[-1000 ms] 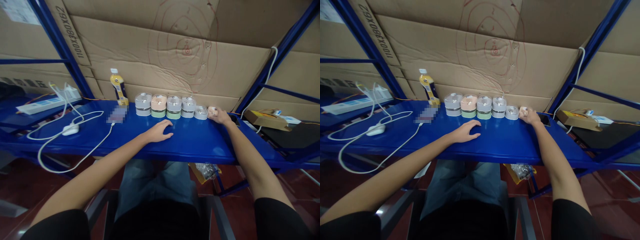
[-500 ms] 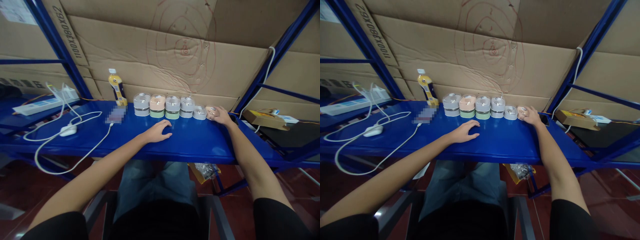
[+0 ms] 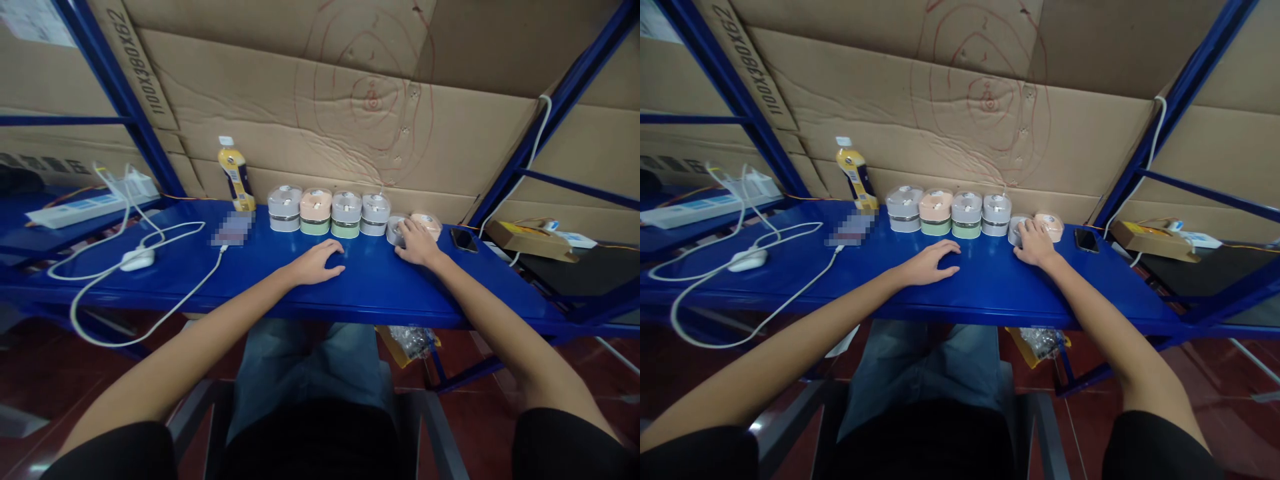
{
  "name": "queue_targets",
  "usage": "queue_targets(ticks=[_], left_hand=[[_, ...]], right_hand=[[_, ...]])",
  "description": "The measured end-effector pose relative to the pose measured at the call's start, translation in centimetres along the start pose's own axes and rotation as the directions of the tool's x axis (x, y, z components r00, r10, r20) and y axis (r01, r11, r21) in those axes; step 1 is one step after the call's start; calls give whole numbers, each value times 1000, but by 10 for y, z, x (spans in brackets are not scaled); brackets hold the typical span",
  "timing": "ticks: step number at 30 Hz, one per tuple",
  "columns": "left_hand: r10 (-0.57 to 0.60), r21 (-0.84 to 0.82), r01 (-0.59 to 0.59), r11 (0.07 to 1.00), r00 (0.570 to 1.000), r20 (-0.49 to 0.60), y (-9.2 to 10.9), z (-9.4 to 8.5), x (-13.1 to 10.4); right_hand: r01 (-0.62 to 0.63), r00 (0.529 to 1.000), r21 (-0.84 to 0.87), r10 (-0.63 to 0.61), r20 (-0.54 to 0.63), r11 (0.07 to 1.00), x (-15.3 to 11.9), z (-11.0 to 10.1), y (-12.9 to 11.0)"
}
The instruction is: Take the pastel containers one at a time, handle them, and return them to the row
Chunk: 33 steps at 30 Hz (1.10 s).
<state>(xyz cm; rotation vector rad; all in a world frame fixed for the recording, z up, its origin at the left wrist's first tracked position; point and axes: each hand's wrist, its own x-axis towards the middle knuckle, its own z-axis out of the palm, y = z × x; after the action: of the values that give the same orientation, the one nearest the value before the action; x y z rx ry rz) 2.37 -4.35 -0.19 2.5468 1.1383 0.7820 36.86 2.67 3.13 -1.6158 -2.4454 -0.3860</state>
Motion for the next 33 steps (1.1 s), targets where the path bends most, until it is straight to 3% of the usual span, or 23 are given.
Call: queue_targets(ticks=[4,6,8,10,12,15,17,20,25,29,33], left_hand=[[0,-5,0,1000,1000,-16,0,0,0],[2,-6,-2,1000,1000,-14,2,-1,0],[-14,-12,13,1000,1000,-15,4,-2,-1],[-48,-40,47,998,998,-31,5,-3,-1],[-79,-101,73,992,996,-50,5,-4,-1],[-86,-217,69,974,994,-70,1,-3,-1],[-77,-280,49,959,993,-89,-1,-3,0],[-32,-320,2,947,996,-88,-3,-4,-1],[29,-290,-45,956,998,-59,0,-8,-2],[-14,-250,-6,968,997,-79,-2,-9,-3],[49,-153,-53,987,998,-29,-1,-10,-5]], right_hand=[[-6,997,103,14,-74,995,-40,-21,-17],[-121,984,155,139,-110,980,-56,-34,-27],[-281,956,172,291,-37,944,-66,-43,-35],[-370,929,161,359,93,915,-68,-48,-41],[-329,939,183,302,163,926,-64,-48,-46],[-31,994,322,-6,113,946,-51,-44,-56],[178,973,426,-224,61,887,-41,-42,-68],[321,922,517,-386,20,793,-27,-43,-90],[382,896,554,-444,-23,740,-5,-42,-106],[318,927,627,-372,-49,711,6,-34,-82],[133,979,668,-202,26,732,9,-28,-50]])
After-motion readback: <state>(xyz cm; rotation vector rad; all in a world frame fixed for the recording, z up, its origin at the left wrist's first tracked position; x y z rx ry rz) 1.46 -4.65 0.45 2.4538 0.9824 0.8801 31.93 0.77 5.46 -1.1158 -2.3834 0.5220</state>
